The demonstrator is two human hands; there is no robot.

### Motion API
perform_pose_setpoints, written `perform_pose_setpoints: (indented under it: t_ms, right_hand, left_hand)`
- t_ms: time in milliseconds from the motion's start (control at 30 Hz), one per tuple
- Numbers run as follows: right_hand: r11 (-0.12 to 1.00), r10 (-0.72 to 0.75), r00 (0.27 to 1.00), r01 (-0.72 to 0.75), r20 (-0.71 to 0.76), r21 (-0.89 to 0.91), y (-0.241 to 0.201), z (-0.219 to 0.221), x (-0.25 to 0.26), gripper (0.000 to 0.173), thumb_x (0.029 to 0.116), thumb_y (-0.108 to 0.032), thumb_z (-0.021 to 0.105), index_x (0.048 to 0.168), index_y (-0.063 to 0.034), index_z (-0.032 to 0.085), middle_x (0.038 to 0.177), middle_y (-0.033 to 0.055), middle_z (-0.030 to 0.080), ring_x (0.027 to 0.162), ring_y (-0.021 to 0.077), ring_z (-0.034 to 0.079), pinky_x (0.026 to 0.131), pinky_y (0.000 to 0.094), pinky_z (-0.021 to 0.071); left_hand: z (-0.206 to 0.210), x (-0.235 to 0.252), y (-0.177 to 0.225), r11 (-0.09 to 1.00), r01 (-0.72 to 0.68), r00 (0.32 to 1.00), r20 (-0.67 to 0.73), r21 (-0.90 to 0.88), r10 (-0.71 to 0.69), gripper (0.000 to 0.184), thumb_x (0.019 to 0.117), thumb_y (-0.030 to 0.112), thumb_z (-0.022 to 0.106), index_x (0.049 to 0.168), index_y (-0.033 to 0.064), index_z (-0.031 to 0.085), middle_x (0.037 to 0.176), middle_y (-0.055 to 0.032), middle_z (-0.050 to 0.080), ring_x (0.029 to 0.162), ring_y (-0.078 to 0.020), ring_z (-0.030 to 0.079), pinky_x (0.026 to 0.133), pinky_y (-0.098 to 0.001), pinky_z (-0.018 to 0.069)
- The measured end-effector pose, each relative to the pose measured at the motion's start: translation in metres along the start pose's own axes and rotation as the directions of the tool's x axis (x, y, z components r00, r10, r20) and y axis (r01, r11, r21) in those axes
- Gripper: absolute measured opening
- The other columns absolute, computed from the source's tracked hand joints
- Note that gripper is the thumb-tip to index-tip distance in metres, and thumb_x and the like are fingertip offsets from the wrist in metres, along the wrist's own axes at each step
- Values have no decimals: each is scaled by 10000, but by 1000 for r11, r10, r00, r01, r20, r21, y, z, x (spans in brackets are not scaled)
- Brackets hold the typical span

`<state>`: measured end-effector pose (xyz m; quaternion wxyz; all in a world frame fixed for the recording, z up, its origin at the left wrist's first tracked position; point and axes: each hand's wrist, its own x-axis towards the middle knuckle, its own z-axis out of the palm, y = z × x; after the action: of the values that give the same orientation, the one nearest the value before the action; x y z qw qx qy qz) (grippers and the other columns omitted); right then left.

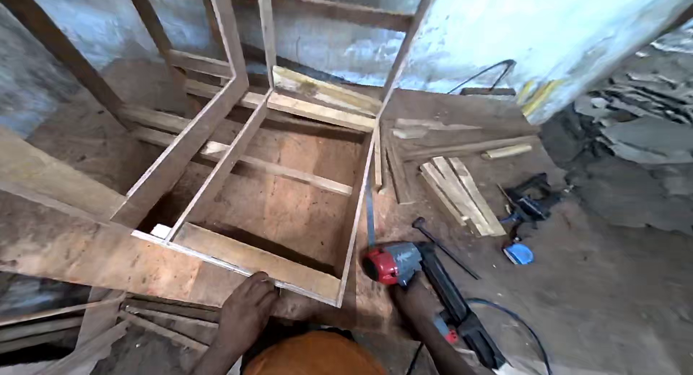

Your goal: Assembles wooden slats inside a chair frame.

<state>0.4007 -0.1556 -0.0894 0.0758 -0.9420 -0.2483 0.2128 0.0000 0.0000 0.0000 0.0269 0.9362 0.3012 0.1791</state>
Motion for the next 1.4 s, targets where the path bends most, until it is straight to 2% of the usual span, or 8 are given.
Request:
perform_pose_setpoints:
  t_ms: [233, 467, 667, 800, 900, 1033, 1200, 1400]
  right_hand:
    - [999, 32, 999, -32, 4, -15, 2, 7, 4, 786, 895, -396, 697, 1504, -20, 372, 1134, 284, 691, 1029, 489, 682, 855, 702, 517]
    - [997, 67, 998, -66, -3, 29, 0, 6, 3, 713, 895, -373, 686, 1459, -38, 406, 1074, 283, 698, 961, 504, 691, 774, 705, 533]
    - [999, 49, 999, -49, -7, 15, -2, 3, 0, 754, 889, -390, 705, 1477, -36, 393, 1069, 313, 691, 974, 549, 672, 799, 749, 499]
    - [1000, 18, 998, -18, -52, 8, 6, 11, 4, 734, 886, -418, 706, 1444, -29, 430, 1076, 320, 687, 971, 549, 670, 807, 761, 490]
    - [1000, -8, 997, 10, -71, 27, 8, 14, 2, 762, 875, -418, 725, 1444, -10, 425, 1071, 331, 678, 972, 556, 662, 789, 752, 499]
    - [999, 29, 998, -27, -51, 36, 8, 10, 1, 785, 866, -389, 746, 1467, -21, 401, 1064, 328, 679, 975, 548, 665, 788, 752, 502]
    - [998, 47, 999, -47, 9, 39, 5, 3, 3, 783, 885, -384, 715, 1501, -30, 385, 1115, 301, 689, 996, 521, 679, 818, 726, 519]
    - [993, 75, 995, -81, 69, 91, 4, -10, 1, 842, 877, -405, 732, 1520, -23, 344, 1171, 283, 676, 1023, 490, 684, 831, 684, 543]
  left_hand:
    - [-9, 6, -13, 992, -124, 992, 16, 26, 124, 141, 952, 121, 613, 1026, 160, 726, 1162, -14, 723, 1181, -228, 664, 925, -411, 592]
    - [-30, 31, 1, 999, 1, 994, 112, 37, -5, 126, 966, 151, 643, 1018, 148, 758, 1178, -44, 721, 966, -259, 725, 706, -469, 620]
    - [-19, 15, 8, 993, -68, 990, 127, 97, 56, 132, 880, 97, 714, 993, 150, 755, 1162, -33, 718, 1232, -286, 624, 912, -472, 585]
    - [-14, 13, 4, 974, -155, 986, 83, 166, 143, 153, 871, 97, 718, 1015, 140, 749, 1171, -33, 718, 1245, -284, 619, 985, -453, 554]
    - [-26, 18, 5, 991, -108, 993, 47, 84, 104, 136, 887, 91, 697, 1019, 108, 728, 1163, -74, 706, 1184, -268, 656, 922, -429, 593]
    - [-40, 15, 16, 991, -107, 957, 262, -83, 125, 143, 921, 136, 660, 1050, 132, 722, 1239, -57, 673, 1244, -261, 606, 1038, -480, 526]
    - [-23, 3, 31, 945, -179, 821, 487, -275, 297, 399, 981, 109, 556, 1323, 274, 679, 1359, 62, 649, 1321, -159, 564, 1130, -420, 462]
    - [-16, 41, 57, 957, -188, 910, 328, -221, 255, 295, 1023, 337, 548, 1232, 242, 734, 1260, 32, 699, 1253, -171, 616, 1082, -444, 505]
